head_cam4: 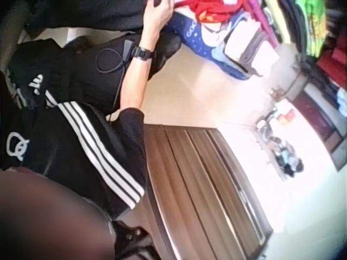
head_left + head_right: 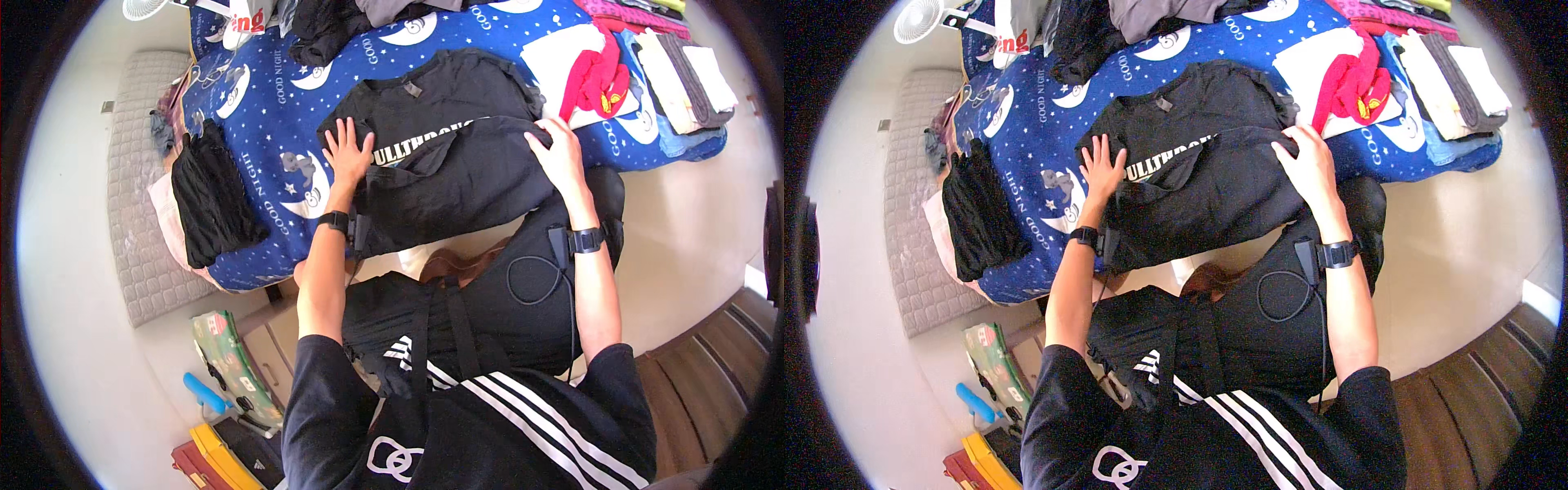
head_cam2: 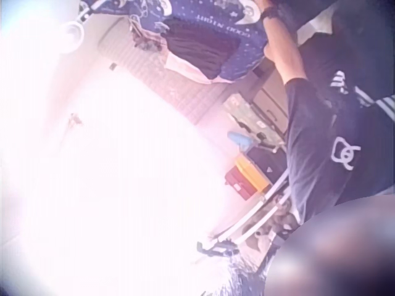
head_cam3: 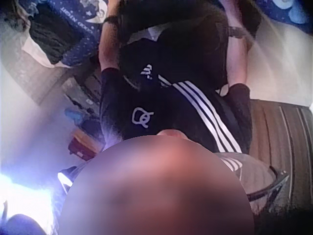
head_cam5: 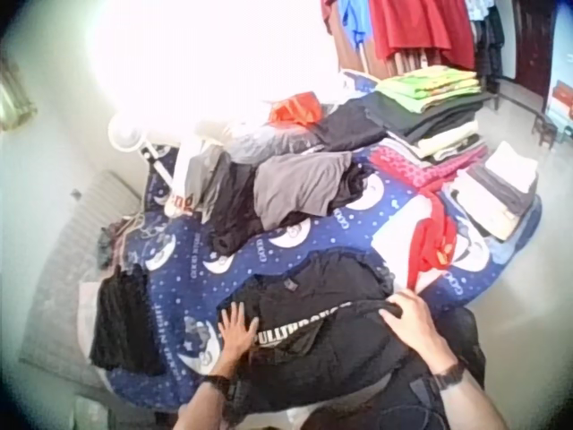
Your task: Folding t-shirts on a bed.
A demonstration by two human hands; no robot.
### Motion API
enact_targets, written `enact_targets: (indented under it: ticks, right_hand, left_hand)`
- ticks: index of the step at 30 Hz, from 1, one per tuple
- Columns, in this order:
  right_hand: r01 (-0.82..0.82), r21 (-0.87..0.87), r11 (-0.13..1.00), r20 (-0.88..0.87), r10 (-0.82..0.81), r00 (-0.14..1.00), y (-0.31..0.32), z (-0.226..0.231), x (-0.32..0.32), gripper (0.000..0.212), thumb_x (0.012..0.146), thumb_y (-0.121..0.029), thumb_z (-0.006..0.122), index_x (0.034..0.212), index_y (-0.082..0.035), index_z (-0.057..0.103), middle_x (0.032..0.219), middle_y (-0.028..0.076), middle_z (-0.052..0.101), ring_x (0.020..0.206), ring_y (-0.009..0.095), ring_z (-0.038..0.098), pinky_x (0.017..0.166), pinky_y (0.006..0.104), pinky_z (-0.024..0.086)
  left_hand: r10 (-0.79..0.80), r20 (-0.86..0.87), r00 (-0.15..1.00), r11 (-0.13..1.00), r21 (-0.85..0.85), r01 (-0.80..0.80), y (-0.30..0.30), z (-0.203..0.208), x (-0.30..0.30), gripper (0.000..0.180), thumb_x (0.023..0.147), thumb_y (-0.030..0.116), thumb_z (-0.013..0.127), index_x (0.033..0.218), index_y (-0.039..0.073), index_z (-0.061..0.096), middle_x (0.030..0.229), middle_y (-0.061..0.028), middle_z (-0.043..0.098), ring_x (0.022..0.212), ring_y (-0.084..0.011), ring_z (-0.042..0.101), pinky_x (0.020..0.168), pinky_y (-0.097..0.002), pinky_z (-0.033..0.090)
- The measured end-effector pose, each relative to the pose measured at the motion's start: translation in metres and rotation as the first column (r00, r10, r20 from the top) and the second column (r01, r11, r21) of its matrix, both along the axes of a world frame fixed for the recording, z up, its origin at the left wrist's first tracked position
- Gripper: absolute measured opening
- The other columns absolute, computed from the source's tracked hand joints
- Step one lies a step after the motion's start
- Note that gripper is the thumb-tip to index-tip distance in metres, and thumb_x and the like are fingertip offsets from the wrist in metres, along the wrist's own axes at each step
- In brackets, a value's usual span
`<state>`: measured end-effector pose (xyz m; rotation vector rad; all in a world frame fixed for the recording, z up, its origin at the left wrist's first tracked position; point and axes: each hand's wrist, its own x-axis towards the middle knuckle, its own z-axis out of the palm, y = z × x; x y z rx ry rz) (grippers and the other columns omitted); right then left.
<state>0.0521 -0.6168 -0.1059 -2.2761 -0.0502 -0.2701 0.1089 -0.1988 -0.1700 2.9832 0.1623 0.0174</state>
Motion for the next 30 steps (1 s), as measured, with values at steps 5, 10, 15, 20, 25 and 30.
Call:
enact_targets:
  ticks: [5, 10, 15, 20, 25, 30]
  right_hand:
    - [0.004, -0.017, 1.000, 0.049, -0.003, 0.999, 0.009, 0.007, 0.006, 0.027, 0.081, -0.022, 0.070, 0.096, 0.000, 0.064, 0.094, 0.017, 0.062, 0.089, 0.033, 0.062, 0.079, 0.0368, 0.049]
    - [0.008, -0.084, 0.996, 0.153, 0.005, 0.988, 0.007, 0.000, 0.003, 0.029, 0.078, -0.024, 0.073, 0.094, 0.000, 0.066, 0.092, 0.015, 0.065, 0.090, 0.032, 0.062, 0.081, 0.0370, 0.048]
    - [0.002, -0.186, 0.982, 0.197, 0.035, 0.980, 0.007, 0.000, -0.001, 0.026, 0.078, -0.015, 0.072, 0.098, 0.000, 0.063, 0.097, 0.016, 0.061, 0.092, 0.032, 0.060, 0.083, 0.0373, 0.047]
    - [0.022, -0.128, 0.992, 0.171, 0.001, 0.985, 0.009, -0.001, -0.003, 0.022, 0.080, -0.012, 0.069, 0.097, 0.000, 0.062, 0.093, 0.015, 0.061, 0.091, 0.032, 0.060, 0.082, 0.0359, 0.047]
    - [0.056, -0.154, 0.986, 0.265, -0.014, 0.964, 0.005, 0.009, -0.003, 0.023, 0.080, -0.014, 0.071, 0.095, 0.001, 0.062, 0.087, 0.015, 0.062, 0.083, 0.031, 0.063, 0.075, 0.0351, 0.049]
    - [0.095, 0.008, 0.995, 0.141, -0.095, 0.985, 0.017, 0.031, -0.005, 0.027, 0.077, -0.016, 0.074, 0.096, 0.000, 0.064, 0.089, 0.015, 0.066, 0.082, 0.028, 0.066, 0.074, 0.0335, 0.050]
  left_hand:
    - [-0.200, 0.036, 0.979, 0.968, -0.145, 0.203, -0.008, 0.009, -0.026, 0.075, 0.092, 0.053, 0.043, 0.149, 0.010, 0.019, 0.155, -0.0136, 0.013, 0.142, -0.0384, 0.006, 0.111, -0.0573, 0.007]
    - [-0.302, 0.061, 0.951, 0.788, -0.546, 0.285, -0.030, 0.048, -0.079, 0.049, 0.099, 0.030, 0.038, 0.140, 0.004, 0.037, 0.152, -0.0176, 0.022, 0.141, -0.0340, 0.019, 0.113, -0.0485, 0.014]
    - [-0.365, -0.086, 0.927, 0.887, -0.334, 0.318, -0.035, 0.078, -0.130, 0.085, 0.082, 0.051, 0.061, 0.143, 0.002, 0.029, 0.146, -0.0212, 0.033, 0.138, -0.0382, 0.024, 0.111, -0.0493, 0.021]
    - [-0.322, 0.015, 0.946, 0.925, -0.206, 0.318, -0.026, 0.077, -0.146, 0.083, 0.068, 0.028, 0.076, 0.138, 0.005, 0.037, 0.130, -0.0173, 0.044, 0.122, -0.0363, 0.040, 0.099, -0.0467, 0.035]
    - [-0.192, 0.212, 0.958, 0.936, -0.254, 0.244, 0.018, 0.082, -0.118, 0.027, 0.061, 0.012, 0.075, 0.085, 0.003, 0.066, 0.087, -0.0164, 0.059, 0.088, -0.0359, 0.055, 0.078, -0.0428, 0.044]
    - [0.289, 0.069, 0.955, 0.826, -0.522, -0.212, 0.057, 0.101, -0.086, 0.036, 0.068, 0.014, 0.076, 0.098, 0.000, 0.061, 0.096, -0.0184, 0.063, 0.089, -0.0351, 0.060, 0.083, -0.0391, 0.046]
